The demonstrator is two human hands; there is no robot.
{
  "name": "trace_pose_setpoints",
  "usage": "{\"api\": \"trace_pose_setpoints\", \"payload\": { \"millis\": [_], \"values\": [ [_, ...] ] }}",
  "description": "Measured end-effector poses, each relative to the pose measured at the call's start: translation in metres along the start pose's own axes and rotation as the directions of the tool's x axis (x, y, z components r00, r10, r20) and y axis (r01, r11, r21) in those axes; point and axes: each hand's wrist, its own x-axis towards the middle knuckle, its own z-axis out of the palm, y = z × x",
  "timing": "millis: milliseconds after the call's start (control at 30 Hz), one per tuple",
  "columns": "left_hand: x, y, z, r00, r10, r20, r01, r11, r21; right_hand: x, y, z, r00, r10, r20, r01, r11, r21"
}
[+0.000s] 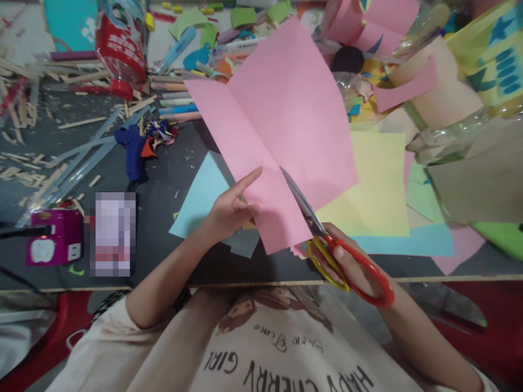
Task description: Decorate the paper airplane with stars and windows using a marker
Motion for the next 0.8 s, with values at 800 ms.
{"api": "trace_pose_setpoints", "payload": {
  "millis": [800],
  "values": [
    [0.007, -0.011, -0.012, 0.929, 0.322, -0.18, -0.275, 0.93, 0.243, 0.0, -0.007, 0.007, 0.993, -0.005, 0.115, 0.001, 0.999, 0.032]
  ]
}}
